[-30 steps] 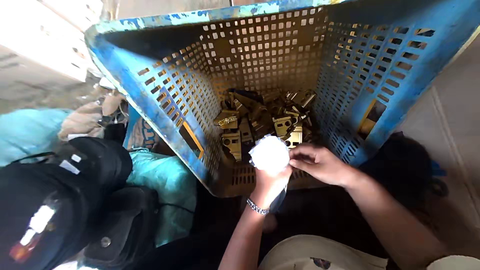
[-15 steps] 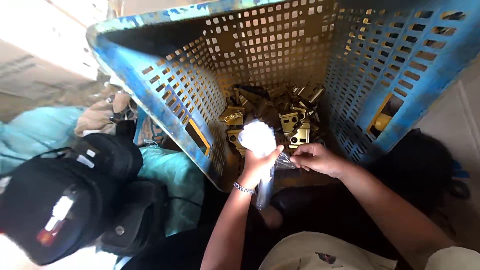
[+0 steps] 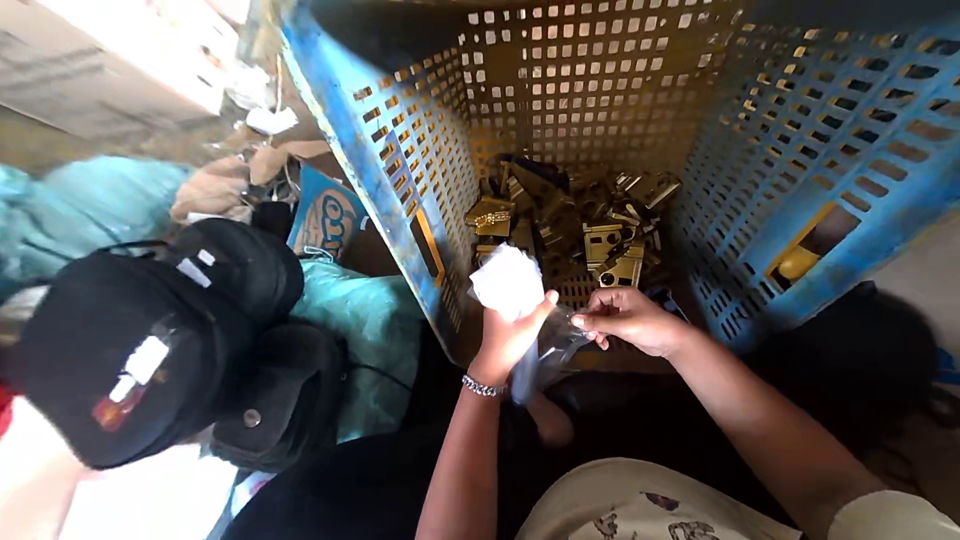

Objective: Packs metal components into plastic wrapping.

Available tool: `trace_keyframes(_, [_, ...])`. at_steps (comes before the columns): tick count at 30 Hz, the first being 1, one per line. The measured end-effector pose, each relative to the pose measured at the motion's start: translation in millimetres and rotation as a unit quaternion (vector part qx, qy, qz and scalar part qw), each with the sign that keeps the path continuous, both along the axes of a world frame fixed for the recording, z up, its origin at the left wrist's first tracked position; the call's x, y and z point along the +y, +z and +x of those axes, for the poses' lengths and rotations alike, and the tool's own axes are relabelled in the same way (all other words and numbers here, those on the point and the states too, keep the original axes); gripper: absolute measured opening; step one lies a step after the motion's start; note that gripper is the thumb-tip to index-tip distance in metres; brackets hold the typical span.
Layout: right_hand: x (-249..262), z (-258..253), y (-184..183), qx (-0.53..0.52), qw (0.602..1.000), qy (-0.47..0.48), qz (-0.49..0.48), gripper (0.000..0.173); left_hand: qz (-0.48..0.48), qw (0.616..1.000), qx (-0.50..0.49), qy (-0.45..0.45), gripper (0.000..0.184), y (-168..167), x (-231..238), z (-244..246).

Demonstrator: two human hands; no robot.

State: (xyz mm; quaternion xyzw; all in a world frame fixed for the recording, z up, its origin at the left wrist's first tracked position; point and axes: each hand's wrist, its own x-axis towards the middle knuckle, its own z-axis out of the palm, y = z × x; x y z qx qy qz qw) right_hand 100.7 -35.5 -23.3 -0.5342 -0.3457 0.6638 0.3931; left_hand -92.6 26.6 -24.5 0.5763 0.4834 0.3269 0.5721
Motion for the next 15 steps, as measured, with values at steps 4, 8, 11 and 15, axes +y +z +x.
trace_keyframes(4, [-8,-7,1,-0.008,1.000,-0.017,0.002,0.012,-0.064,0.995,-0.055,-0.058,0.035,9,-22,7])
trace_keyframes(8, [-29,-13,9,0.024,0.999,-0.014,0.028,0.005,-0.051,0.996,-0.015,0.069,0.049,-7,-14,11])
trace_keyframes(11, [-31,-17,6,0.031,0.992,-0.114,0.054,0.013,0.054,0.988,-0.016,0.146,0.057,-20,-13,18])
trace_keyframes(15, [-23,-26,-8,-0.057,0.966,-0.238,0.083,0.037,0.030,0.995,-0.031,0.085,0.066,-2,-23,19])
